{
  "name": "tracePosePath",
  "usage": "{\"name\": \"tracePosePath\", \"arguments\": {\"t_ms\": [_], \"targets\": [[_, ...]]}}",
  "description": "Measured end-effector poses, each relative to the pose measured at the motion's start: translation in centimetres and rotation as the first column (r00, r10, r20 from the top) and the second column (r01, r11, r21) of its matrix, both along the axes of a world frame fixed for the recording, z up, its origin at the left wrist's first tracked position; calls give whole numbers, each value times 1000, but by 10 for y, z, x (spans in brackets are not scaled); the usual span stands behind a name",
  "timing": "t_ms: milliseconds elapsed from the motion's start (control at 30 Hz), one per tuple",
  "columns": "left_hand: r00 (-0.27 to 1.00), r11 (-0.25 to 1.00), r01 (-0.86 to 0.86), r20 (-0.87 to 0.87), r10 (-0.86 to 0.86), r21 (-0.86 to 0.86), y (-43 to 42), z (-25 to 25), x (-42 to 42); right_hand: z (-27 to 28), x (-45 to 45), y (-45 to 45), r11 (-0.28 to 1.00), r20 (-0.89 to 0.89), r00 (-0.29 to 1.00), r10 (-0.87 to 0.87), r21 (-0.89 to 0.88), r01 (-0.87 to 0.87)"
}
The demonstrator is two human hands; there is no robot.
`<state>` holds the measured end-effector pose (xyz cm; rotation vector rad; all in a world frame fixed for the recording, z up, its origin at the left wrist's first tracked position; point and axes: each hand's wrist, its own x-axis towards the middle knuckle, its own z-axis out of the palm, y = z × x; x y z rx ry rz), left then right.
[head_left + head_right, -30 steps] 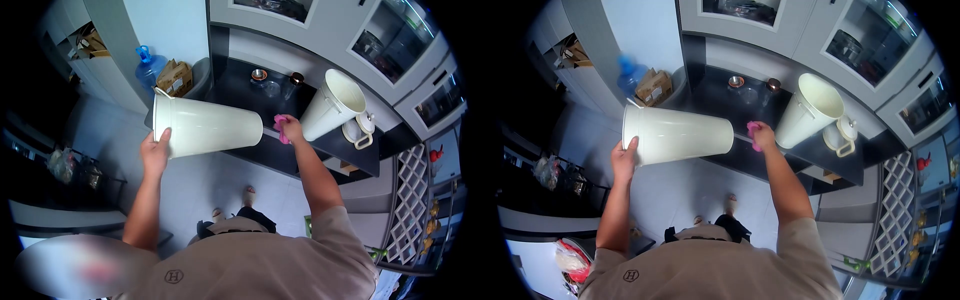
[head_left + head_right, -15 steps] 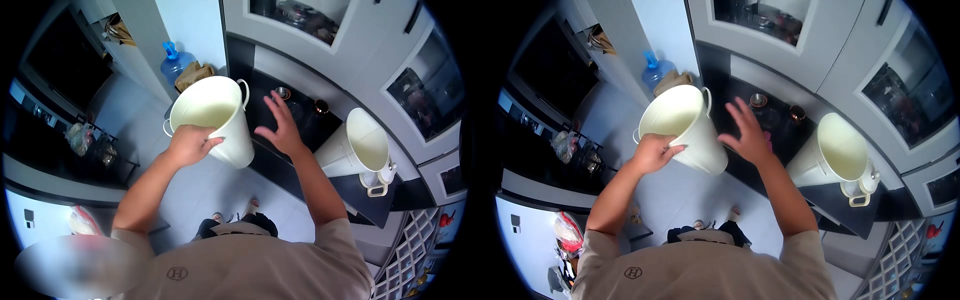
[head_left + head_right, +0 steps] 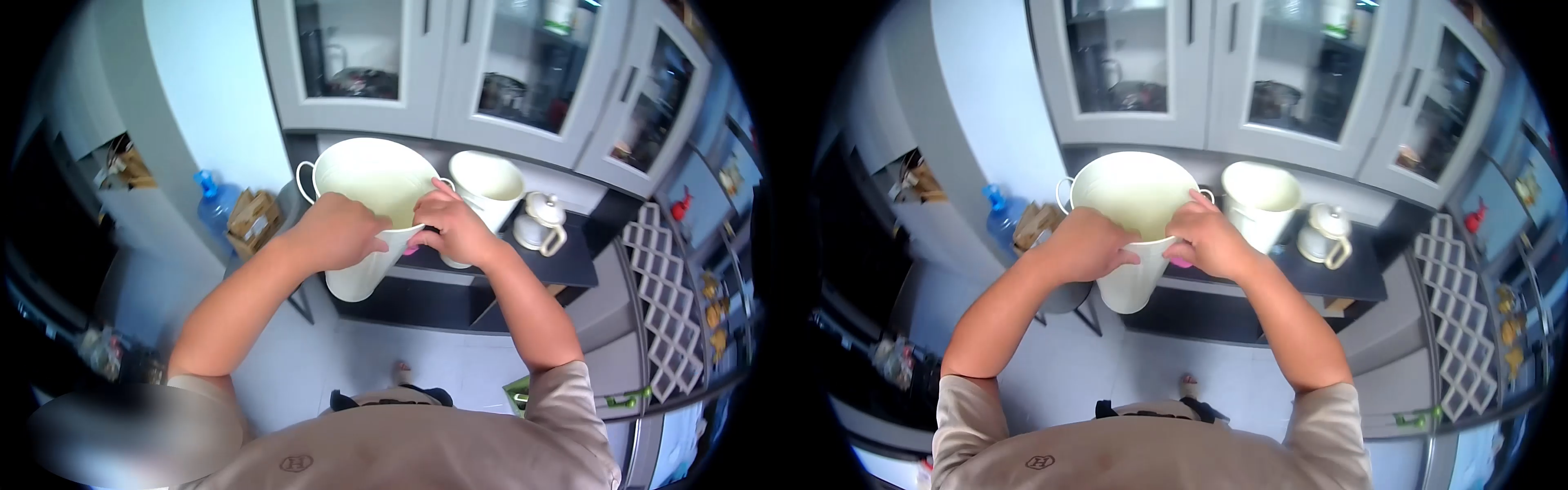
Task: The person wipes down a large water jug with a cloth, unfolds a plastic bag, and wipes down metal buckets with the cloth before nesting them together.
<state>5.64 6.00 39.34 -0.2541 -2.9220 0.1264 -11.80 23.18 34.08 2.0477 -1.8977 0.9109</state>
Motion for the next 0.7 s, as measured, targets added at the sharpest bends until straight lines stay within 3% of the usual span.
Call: {"name": "tracePosePath", "arguments": {"t_ms": [100,233,333,467,700], "targets": [[983,992,107,-143,-115,-63,34,35,4,38,18,46,985,-130,981,-146,-111,132],[863,949,296,-397,-313,-105,64,64,-1,96,42,101,939,-301,894,-333,-193,285],[822,943,288,-462,-333,-165,90,91,-4,128,53,129,875,-384,791,-476,-297,382],[758,922,347,-527,-384,-172,110,107,-16,146,48,155,838,-374,751,-545,-283,467],[712,916,312,-577,-401,-252,140,137,-39,165,18,179,829,-366,754,-545,-366,422]]}}
